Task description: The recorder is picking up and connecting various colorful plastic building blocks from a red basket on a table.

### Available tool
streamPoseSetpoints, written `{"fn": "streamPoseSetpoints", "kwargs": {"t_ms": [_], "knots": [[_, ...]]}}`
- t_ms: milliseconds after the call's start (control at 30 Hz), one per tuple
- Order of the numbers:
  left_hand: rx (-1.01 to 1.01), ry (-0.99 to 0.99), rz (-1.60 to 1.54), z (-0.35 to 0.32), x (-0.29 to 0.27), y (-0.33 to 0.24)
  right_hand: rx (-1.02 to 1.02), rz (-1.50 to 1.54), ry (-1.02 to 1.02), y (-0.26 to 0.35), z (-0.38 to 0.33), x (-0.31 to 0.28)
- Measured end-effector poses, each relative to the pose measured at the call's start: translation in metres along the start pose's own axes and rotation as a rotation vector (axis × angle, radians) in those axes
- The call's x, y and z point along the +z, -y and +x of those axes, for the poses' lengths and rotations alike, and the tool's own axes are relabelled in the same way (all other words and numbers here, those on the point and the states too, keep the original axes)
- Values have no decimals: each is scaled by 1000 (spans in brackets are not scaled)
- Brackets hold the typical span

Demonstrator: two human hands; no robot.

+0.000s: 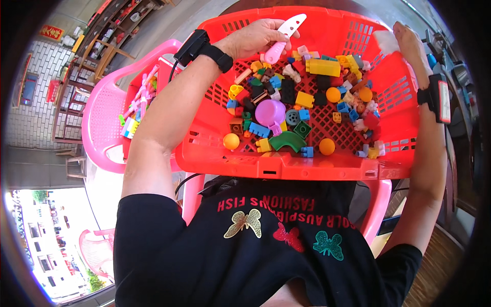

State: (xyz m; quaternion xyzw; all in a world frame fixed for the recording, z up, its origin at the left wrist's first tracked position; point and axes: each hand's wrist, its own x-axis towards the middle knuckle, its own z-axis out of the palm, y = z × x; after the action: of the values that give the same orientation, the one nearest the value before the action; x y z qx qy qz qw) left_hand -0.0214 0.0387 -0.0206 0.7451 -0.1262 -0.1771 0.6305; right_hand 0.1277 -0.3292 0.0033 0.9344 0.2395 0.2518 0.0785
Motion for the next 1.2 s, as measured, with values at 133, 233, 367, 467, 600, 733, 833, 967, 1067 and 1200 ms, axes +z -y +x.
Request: {"fn": "streamPoseSetpoints", "kwargs": {"t_ms": [133,233,367,467,600,733,833,967,1067,1200], "knots": [[-36,-48,-113,-6,4,-8,26,808,-53,46,12,-26],[121,-110,145,-8,0,-15,-228,1033,-37,81,8,-35],[240,-465,-10,-28,-43,-34,-353,882,139,100,-7,-31],[268,-767,-25,-49,-82,-30,-347,612,255,87,-10,-21],[22,-909,870,-147,-162,1,-343,711,197,86,-11,-13],[-468,-940,1395,-231,-163,43,-402,680,259,98,-18,-2],[-678,-951,1395,-301,-162,74,-537,600,231,126,-29,3],[-906,-966,1253,-336,-149,93,-464,462,383,162,-48,-8],[-689,-953,1306,-327,-158,85,-413,363,371,170,-53,-8],[-224,-901,1391,-251,-144,44,-475,340,434,163,-45,-3]]}}
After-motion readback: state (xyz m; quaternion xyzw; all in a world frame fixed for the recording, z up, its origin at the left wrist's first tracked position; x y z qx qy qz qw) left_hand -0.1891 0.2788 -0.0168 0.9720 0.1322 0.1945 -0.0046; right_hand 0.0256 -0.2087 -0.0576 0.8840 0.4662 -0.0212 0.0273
